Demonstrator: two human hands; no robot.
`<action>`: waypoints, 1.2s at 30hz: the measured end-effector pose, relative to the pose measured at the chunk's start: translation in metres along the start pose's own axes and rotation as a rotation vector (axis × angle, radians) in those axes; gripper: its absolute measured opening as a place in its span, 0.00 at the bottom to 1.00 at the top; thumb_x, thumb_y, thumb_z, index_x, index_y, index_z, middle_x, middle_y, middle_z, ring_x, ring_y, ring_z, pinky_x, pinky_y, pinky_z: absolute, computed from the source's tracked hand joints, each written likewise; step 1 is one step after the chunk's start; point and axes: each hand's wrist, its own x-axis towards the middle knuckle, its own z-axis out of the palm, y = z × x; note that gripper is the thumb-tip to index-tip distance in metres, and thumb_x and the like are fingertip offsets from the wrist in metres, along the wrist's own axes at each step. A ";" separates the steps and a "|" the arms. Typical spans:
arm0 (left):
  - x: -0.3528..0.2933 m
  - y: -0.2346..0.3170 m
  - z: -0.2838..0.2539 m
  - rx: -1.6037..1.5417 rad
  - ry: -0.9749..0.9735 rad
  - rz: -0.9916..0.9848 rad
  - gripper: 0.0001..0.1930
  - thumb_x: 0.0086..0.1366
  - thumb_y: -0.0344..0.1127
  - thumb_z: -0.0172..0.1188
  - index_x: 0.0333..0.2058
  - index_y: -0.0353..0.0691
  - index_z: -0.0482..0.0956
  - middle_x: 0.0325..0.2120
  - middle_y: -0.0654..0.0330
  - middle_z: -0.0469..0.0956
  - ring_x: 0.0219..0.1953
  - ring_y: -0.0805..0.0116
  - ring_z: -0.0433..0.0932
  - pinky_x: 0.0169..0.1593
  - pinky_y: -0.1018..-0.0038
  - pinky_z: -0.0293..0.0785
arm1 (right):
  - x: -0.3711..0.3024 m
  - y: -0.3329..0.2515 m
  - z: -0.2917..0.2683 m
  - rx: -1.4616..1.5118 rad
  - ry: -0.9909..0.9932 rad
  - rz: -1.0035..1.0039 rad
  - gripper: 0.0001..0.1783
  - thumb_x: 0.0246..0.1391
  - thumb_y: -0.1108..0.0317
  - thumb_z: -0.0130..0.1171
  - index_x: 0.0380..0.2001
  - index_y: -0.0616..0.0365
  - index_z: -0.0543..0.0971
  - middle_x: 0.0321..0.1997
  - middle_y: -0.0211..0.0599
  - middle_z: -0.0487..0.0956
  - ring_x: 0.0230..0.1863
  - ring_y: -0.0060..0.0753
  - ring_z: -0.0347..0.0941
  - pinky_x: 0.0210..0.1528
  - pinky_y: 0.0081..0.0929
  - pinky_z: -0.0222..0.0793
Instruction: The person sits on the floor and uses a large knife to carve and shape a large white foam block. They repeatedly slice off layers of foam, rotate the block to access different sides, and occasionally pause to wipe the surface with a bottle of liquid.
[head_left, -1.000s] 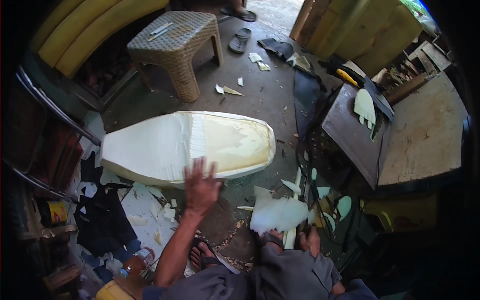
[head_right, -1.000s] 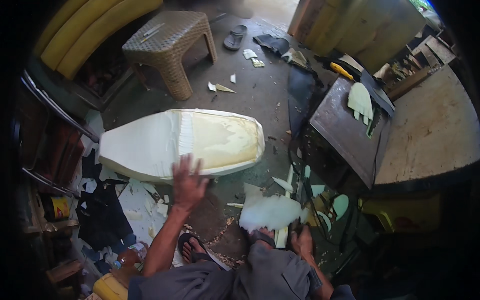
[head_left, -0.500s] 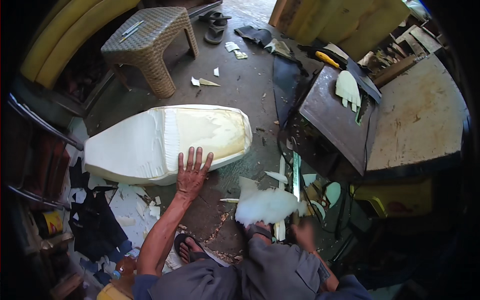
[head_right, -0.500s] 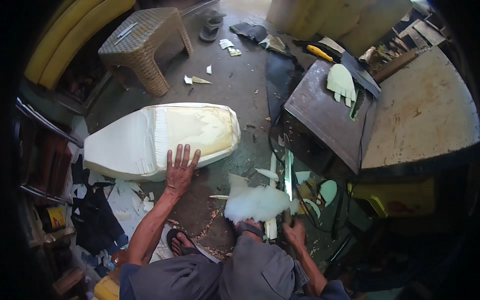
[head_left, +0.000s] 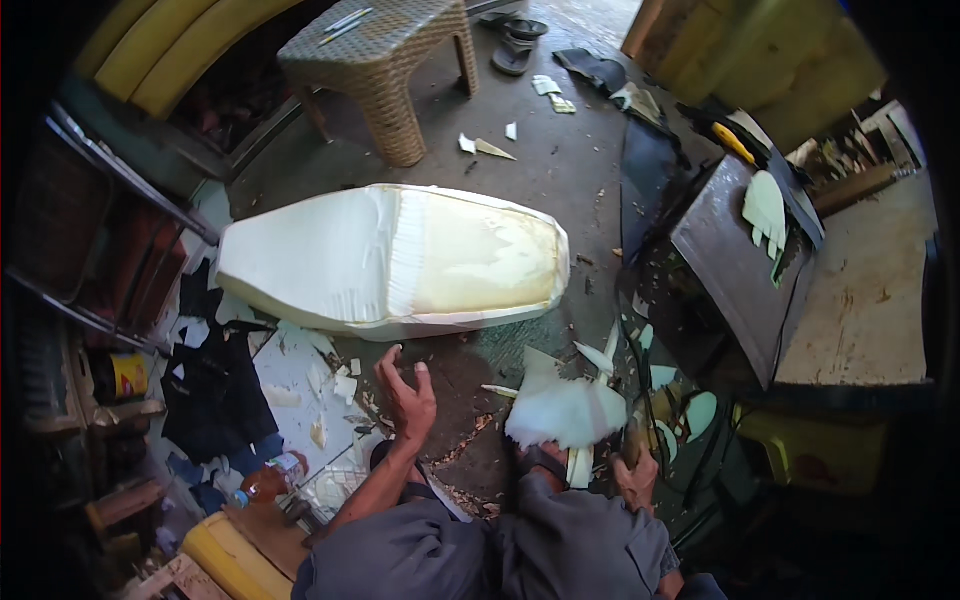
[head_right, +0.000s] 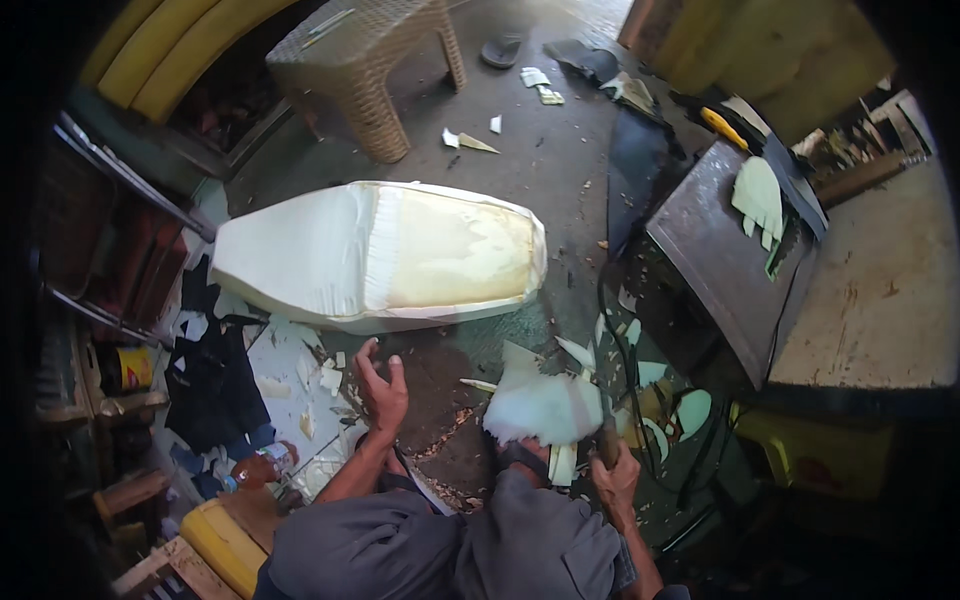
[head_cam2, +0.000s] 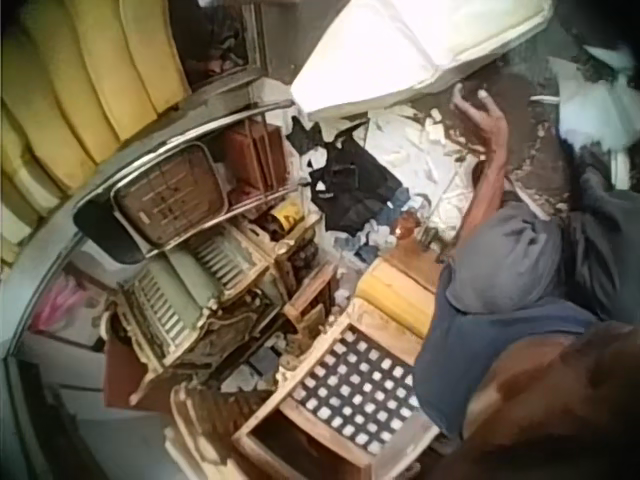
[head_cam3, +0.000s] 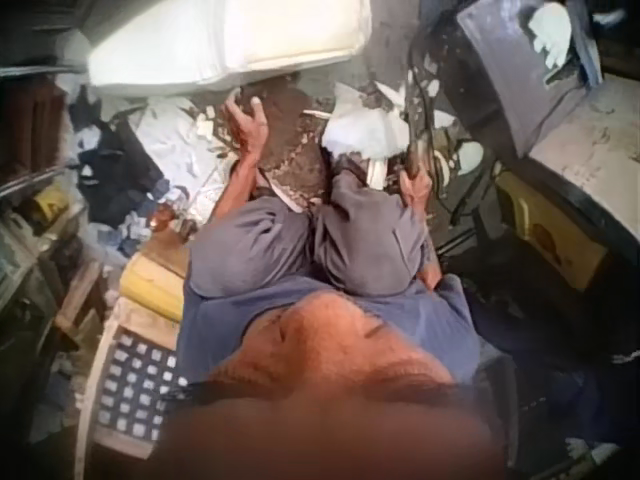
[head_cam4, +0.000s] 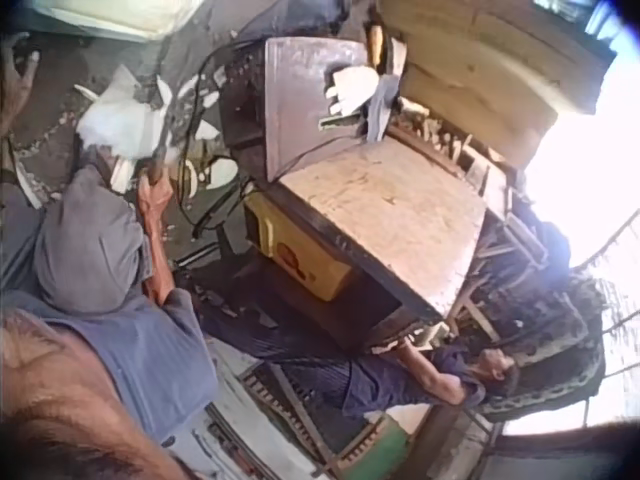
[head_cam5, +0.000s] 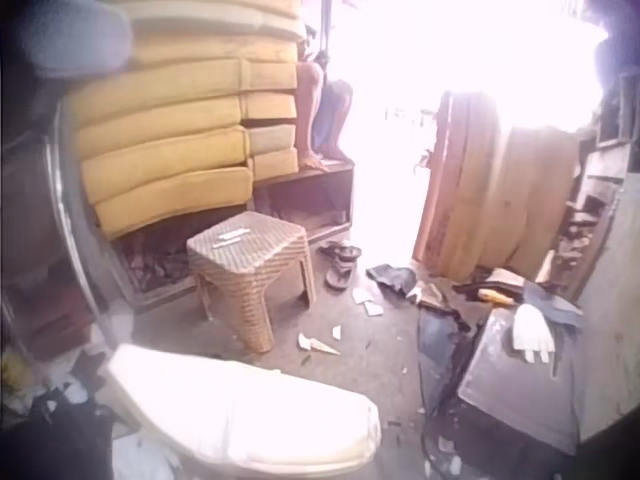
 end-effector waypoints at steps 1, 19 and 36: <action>-0.001 -0.003 0.008 -0.313 -0.013 -0.319 0.38 0.69 0.49 0.63 0.68 0.36 0.58 0.58 0.44 0.69 0.61 0.47 0.68 0.67 0.50 0.63 | 0.007 -0.011 0.002 -0.014 -0.064 -0.013 0.13 0.51 0.66 0.67 0.36 0.62 0.77 0.24 0.43 0.78 0.26 0.34 0.75 0.34 0.34 0.72; 0.056 -0.030 0.009 -1.360 0.183 -0.589 0.42 0.70 0.70 0.50 0.71 0.47 0.58 0.69 0.59 0.60 0.70 0.55 0.60 0.73 0.51 0.54 | 0.031 -0.145 0.051 0.115 -0.482 -0.278 0.15 0.52 0.70 0.66 0.42 0.63 0.77 0.30 0.34 0.77 0.33 0.25 0.71 0.39 0.28 0.70; 0.138 -0.089 -0.050 -0.634 -0.188 -0.761 0.37 0.76 0.63 0.44 0.69 0.38 0.63 0.65 0.50 0.69 0.63 0.49 0.71 0.62 0.53 0.71 | 0.019 -0.164 0.093 -0.093 -0.694 -0.620 0.36 0.63 0.61 0.62 0.71 0.49 0.62 0.50 0.58 0.82 0.47 0.63 0.82 0.47 0.47 0.78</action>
